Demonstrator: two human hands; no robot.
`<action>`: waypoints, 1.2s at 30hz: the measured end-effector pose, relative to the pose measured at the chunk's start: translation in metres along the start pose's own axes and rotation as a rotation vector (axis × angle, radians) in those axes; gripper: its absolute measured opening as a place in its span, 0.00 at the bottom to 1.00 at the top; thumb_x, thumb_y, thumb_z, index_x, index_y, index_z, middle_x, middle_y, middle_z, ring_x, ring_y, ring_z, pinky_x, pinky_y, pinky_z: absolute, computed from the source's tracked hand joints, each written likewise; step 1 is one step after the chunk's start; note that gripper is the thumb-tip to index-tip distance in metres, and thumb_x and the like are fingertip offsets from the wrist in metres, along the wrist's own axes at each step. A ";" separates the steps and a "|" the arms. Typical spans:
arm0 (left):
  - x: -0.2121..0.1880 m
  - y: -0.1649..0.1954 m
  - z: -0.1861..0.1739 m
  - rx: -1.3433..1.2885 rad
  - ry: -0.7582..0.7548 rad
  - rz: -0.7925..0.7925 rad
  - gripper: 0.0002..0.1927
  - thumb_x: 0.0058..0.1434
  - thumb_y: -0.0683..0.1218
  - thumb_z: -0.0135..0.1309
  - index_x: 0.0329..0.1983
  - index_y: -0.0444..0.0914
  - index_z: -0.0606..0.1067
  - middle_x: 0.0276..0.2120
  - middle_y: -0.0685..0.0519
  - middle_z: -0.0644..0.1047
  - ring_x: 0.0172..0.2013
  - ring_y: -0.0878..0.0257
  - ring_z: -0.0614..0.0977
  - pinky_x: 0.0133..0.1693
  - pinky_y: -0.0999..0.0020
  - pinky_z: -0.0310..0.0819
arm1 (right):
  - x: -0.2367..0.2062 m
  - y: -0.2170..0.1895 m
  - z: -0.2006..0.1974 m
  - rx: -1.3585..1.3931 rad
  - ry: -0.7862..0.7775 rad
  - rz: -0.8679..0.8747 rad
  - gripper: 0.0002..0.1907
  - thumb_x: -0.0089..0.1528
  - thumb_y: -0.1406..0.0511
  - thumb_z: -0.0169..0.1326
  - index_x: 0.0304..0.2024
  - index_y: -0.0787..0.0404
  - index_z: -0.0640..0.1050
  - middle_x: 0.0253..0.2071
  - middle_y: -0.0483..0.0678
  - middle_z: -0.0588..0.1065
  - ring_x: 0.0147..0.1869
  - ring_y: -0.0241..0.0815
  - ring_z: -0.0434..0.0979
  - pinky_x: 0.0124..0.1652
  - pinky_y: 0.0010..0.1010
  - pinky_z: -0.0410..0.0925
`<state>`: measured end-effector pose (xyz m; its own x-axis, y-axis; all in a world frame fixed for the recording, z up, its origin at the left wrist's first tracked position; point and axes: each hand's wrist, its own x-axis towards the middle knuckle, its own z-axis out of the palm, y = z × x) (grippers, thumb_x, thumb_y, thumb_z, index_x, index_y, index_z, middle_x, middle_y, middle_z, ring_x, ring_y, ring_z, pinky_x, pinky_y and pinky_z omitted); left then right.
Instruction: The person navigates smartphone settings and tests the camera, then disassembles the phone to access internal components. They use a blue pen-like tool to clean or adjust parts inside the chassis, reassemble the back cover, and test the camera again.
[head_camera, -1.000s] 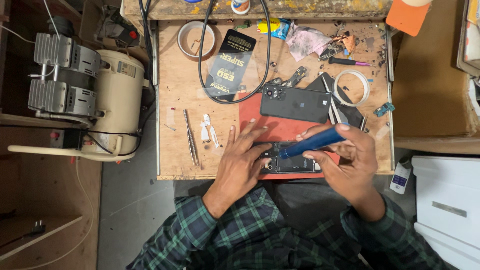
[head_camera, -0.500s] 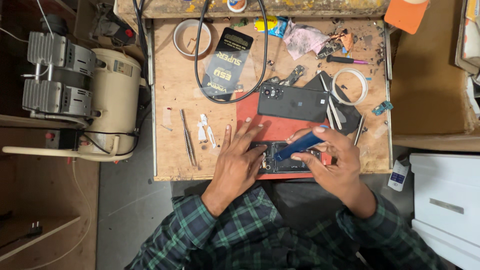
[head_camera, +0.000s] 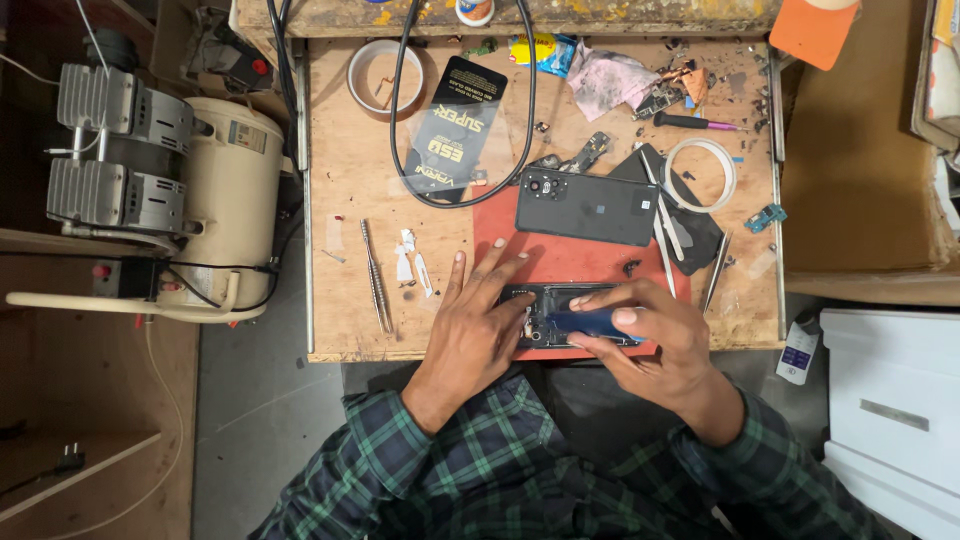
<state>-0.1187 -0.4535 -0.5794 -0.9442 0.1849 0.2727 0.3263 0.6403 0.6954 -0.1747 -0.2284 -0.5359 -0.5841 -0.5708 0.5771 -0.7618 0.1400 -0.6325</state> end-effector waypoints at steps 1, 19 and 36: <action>0.000 0.000 0.000 -0.002 0.002 0.000 0.14 0.55 0.39 0.61 0.46 0.36 0.83 0.66 0.49 0.69 0.73 0.48 0.62 0.71 0.39 0.49 | -0.001 0.002 -0.001 -0.002 -0.004 -0.004 0.40 0.55 0.75 0.69 0.61 0.53 0.61 0.43 0.58 0.78 0.48 0.51 0.86 0.44 0.37 0.81; 0.001 0.002 -0.004 0.049 -0.084 0.098 0.14 0.55 0.42 0.60 0.45 0.36 0.82 0.59 0.49 0.75 0.66 0.50 0.70 0.70 0.46 0.56 | -0.005 0.006 -0.001 0.080 -0.037 -0.031 0.40 0.56 0.76 0.68 0.62 0.49 0.62 0.45 0.59 0.77 0.50 0.52 0.85 0.46 0.38 0.81; -0.007 0.000 0.001 0.246 -0.142 0.289 0.20 0.58 0.48 0.59 0.49 0.30 0.79 0.53 0.45 0.77 0.58 0.50 0.76 0.66 0.54 0.65 | -0.010 0.025 -0.034 0.209 0.296 0.343 0.40 0.67 0.83 0.57 0.71 0.54 0.53 0.51 0.63 0.75 0.55 0.50 0.82 0.58 0.41 0.78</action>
<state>-0.1121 -0.4541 -0.5824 -0.8178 0.4735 0.3270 0.5746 0.7032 0.4187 -0.1974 -0.1920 -0.5402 -0.8688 -0.2616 0.4204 -0.4571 0.0973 -0.8841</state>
